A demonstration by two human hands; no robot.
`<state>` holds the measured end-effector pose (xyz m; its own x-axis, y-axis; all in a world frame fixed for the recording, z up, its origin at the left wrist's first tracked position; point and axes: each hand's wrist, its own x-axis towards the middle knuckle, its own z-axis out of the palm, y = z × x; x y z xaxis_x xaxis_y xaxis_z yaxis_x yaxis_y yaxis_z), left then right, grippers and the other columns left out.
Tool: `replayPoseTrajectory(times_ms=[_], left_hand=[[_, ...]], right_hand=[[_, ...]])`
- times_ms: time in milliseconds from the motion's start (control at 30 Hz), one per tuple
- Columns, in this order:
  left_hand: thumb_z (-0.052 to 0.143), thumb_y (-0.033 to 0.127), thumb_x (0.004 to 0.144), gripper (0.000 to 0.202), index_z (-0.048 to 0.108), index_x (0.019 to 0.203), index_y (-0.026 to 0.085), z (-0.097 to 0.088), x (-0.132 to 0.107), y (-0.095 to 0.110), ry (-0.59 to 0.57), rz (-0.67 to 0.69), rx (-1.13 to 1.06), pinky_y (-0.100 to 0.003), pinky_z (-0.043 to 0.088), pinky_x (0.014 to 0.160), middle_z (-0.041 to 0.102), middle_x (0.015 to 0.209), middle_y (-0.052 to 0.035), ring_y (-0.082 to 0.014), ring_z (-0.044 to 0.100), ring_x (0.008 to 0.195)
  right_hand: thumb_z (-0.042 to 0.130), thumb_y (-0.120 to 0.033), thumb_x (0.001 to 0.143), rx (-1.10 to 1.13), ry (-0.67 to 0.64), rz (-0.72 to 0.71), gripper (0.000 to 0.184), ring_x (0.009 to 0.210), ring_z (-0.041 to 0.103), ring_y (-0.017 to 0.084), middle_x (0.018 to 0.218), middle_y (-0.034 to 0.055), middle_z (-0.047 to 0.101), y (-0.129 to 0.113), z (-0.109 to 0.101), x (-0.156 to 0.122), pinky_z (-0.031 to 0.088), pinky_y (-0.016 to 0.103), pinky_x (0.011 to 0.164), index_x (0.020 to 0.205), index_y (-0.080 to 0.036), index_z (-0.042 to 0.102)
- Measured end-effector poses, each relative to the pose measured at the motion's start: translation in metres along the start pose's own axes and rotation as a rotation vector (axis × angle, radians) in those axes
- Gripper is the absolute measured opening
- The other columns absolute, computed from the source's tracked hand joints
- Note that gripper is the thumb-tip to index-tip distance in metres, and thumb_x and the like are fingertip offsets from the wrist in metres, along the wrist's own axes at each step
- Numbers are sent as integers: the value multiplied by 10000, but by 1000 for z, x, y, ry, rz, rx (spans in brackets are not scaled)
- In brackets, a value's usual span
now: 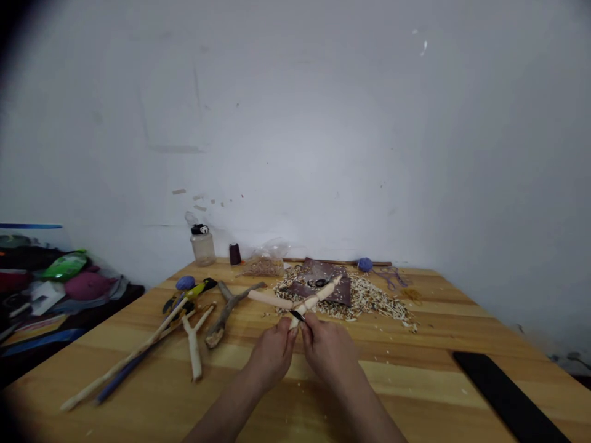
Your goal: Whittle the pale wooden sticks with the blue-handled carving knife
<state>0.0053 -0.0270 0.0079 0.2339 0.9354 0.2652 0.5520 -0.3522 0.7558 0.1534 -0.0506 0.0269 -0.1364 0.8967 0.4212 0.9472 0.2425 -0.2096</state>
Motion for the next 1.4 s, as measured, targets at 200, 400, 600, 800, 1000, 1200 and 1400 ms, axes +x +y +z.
replayPoseTrajectory(times_ms=[200,400,600,800,1000,1200,1400], left_hand=[[447,355,838,192,558,805,202,-1,2,1,82,33,158,-342,338,680,558,694,-78,-254,556,658],[512,419,788,209,480,783,212,2,10,-3,-74,-51,-476,-223,294,443,434,541,55,-113,413,429],[589,496,728,335,460,777,191,3,10,-3,-225,-174,-921,-164,169,308,484,533,74,-43,373,326],[587,514,724,379,516,832,157,2,9,-2,-213,-188,-947,-148,158,292,481,491,77,-34,353,304],[547,548,727,397,530,808,159,5,9,-1,-193,-232,-983,-149,161,268,480,451,73,-38,329,271],[508,401,748,272,574,764,138,-5,14,-3,-59,-245,-1003,-154,190,269,481,424,58,-49,345,278],[510,377,721,266,595,733,125,-8,13,-4,-110,-233,-1005,-154,212,270,492,425,46,-54,371,286]], right_hand=[[371,-298,906,28,21,-11,240,580,615,164,716,43,689,1,3,2,281,237,496,949,-229,597],[305,-418,925,674,45,-25,343,477,543,115,589,-35,578,20,9,8,381,209,481,989,-212,572],[357,-432,906,665,119,26,298,461,526,120,571,-42,544,29,16,9,388,220,465,985,-202,530],[356,-347,910,300,265,-5,276,620,610,162,753,35,662,17,21,7,394,238,542,1010,-198,566],[374,-323,923,-54,333,-25,317,647,606,166,814,69,656,9,19,4,380,240,566,1112,-236,612],[388,-355,913,409,164,-158,316,736,627,145,856,32,677,13,16,5,444,222,648,1138,-244,580],[340,-388,920,415,109,-48,339,662,617,154,758,16,669,15,15,6,421,232,567,1104,-226,573]])
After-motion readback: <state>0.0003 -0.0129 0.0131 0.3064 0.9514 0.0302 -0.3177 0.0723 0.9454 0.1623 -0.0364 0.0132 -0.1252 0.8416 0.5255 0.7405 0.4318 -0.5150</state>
